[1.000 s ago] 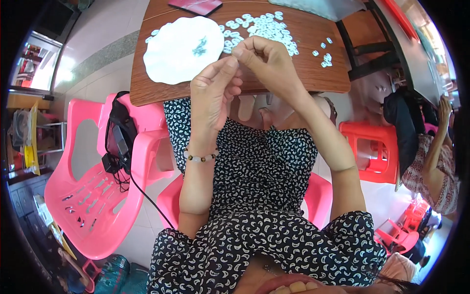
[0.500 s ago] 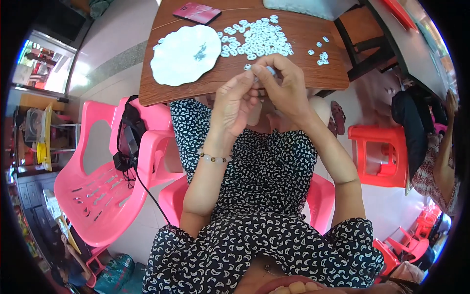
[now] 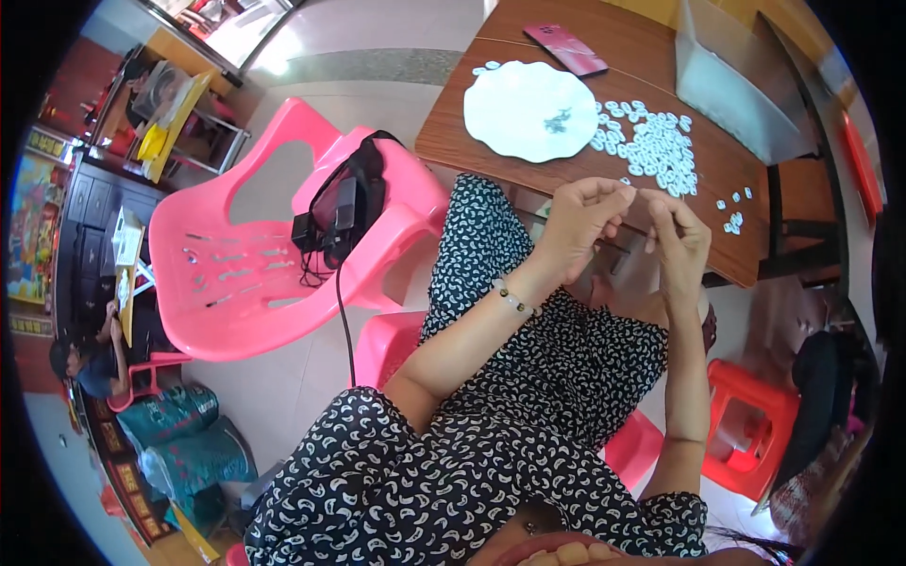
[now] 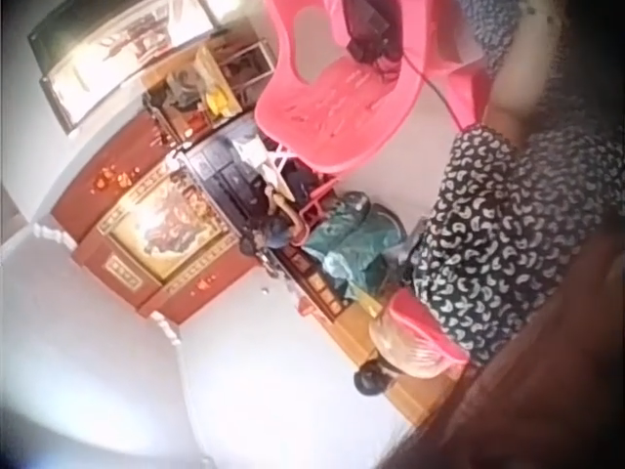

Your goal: Assembling small white plastic components by snapping them together at a workbench.

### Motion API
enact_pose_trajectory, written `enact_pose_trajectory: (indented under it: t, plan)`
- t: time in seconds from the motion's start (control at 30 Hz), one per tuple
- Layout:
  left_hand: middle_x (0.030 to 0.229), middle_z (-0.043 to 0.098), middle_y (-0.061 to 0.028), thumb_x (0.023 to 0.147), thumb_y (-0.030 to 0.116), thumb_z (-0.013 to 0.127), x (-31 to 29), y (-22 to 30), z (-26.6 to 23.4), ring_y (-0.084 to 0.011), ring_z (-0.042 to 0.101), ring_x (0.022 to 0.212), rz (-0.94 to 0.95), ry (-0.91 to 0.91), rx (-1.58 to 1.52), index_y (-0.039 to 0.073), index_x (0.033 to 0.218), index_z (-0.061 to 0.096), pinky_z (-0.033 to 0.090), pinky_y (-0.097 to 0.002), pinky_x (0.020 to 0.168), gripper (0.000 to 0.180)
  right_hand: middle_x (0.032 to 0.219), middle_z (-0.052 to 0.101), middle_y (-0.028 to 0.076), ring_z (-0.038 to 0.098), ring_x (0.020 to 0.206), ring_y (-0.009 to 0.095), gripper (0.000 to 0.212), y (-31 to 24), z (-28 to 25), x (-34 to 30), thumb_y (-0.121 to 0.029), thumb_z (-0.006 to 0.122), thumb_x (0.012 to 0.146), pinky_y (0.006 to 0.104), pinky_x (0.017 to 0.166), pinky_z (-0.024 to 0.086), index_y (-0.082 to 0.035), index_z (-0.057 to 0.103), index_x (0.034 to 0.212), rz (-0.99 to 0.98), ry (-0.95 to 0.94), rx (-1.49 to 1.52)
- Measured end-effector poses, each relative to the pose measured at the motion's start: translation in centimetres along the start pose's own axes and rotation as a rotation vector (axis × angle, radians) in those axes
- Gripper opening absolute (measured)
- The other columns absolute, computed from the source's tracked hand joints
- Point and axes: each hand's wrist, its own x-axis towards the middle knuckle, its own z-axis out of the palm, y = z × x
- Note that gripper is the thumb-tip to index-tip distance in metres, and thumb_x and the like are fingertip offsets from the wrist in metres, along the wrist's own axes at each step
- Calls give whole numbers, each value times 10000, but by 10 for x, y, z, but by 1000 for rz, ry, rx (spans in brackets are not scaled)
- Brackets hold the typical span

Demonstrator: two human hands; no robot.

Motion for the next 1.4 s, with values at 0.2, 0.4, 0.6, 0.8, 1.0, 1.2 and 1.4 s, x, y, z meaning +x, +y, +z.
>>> enact_pose_trajectory:
  t: [0.2,0.4,0.6,0.8,1.0,1.2,1.4]
  plan:
    - [754,621,1,850,140,698,1,3,3,-30,519,600,153,-3,170,-6,958,643,418,-158,526,190,808,616,18,511,607,50,346,-1,-11,-5,-181,590,932,170,579,427,25,562,1209,224,-83,160]
    - [761,622,5,845,155,705,0,-1,14,-33,517,597,130,-68,204,-11,959,647,415,-162,521,209,822,670,48,548,586,49,233,6,-30,-20,-193,633,900,179,497,419,-14,631,1048,297,-41,37]
    - [738,632,-10,847,200,700,-2,7,11,-57,542,589,175,32,474,-6,975,670,446,-204,525,244,846,656,9,560,723,48,254,2,-34,-31,-184,608,911,188,644,453,0,662,1078,228,-8,-21]
    - [731,616,21,858,152,689,2,6,12,-32,509,598,132,-81,416,9,942,674,406,-172,543,166,894,670,47,594,749,57,295,2,-45,-32,-128,602,916,180,672,469,5,589,1179,216,-30,186]
    - [723,608,17,862,152,688,-2,-12,22,-36,506,591,60,-125,424,3,940,671,399,-171,535,170,942,685,85,634,792,86,264,7,-57,-40,-150,606,920,195,685,501,16,604,1126,244,-22,235]
    - [752,613,13,876,157,674,-11,-21,16,-38,505,607,3,-124,399,9,956,667,391,-168,545,168,887,684,86,640,795,102,236,8,-54,-41,-131,621,908,204,696,515,30,616,1080,255,-33,194]
    - [731,609,15,877,152,672,-11,-23,16,-37,499,590,-5,-113,393,4,938,667,388,-167,542,161,879,688,79,640,820,98,206,15,-55,-40,-130,667,871,224,705,515,33,654,996,119,-15,42]
